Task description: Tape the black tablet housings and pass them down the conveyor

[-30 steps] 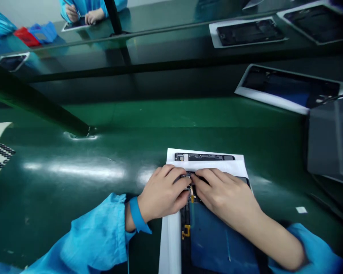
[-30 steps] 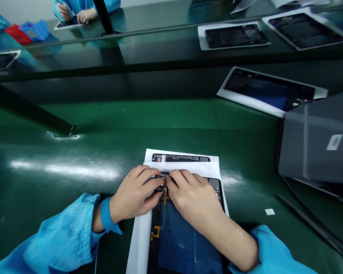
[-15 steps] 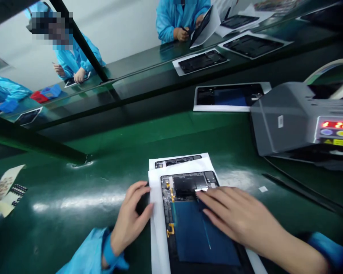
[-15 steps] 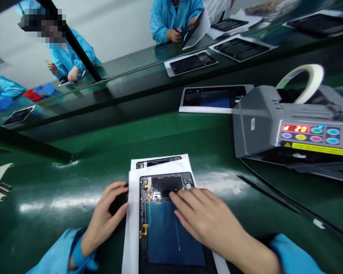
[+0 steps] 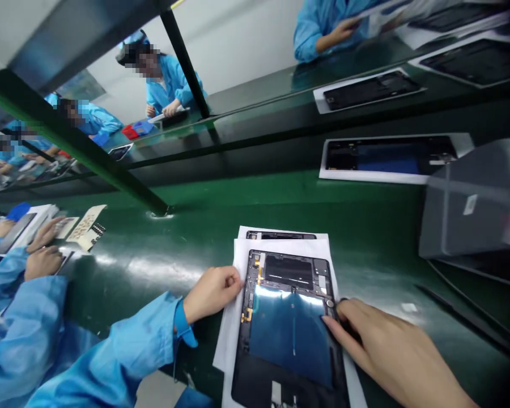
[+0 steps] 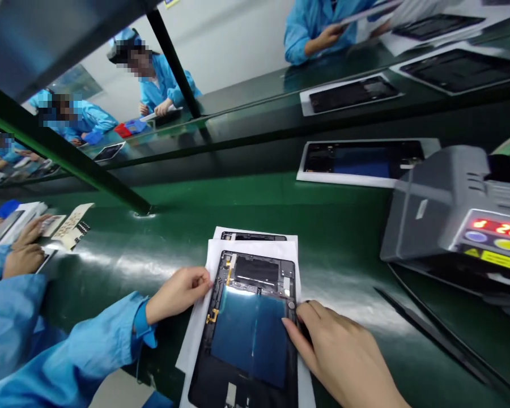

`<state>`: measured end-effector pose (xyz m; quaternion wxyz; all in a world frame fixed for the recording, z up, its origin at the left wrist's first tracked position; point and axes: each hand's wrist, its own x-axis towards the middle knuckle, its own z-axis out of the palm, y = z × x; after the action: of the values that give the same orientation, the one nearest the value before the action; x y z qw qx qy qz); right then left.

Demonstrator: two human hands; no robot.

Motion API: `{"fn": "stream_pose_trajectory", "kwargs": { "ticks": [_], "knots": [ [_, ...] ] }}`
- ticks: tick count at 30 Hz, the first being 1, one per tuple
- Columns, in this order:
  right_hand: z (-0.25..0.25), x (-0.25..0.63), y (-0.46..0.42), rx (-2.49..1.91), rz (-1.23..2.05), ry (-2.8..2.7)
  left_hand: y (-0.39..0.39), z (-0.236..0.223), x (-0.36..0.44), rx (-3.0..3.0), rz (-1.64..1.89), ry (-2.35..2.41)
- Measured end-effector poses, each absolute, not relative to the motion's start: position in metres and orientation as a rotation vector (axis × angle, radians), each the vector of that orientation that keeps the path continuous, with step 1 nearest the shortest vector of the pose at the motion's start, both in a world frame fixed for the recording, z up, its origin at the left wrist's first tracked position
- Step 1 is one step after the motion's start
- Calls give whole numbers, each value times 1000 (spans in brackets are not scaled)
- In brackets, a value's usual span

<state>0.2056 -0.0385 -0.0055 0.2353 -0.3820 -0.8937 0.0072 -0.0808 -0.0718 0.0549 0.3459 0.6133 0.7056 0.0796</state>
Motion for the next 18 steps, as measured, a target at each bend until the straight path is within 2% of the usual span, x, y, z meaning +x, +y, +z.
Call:
{"fn": "stream_pose_trajectory", "kwargs": {
  "ticks": [6, 12, 18],
  "knots": [
    [-8, 208, -42, -1131, 142, -2494, -69, 68, -69, 1766, 312, 1994],
    [-1, 207, -43, -1186, 163, -2495, -66, 62, -75, 1645, 491, 2015],
    [2, 204, -44, -1173, 124, -2526, -112, 91, -78, 839, 664, 1635]
  ]
}}
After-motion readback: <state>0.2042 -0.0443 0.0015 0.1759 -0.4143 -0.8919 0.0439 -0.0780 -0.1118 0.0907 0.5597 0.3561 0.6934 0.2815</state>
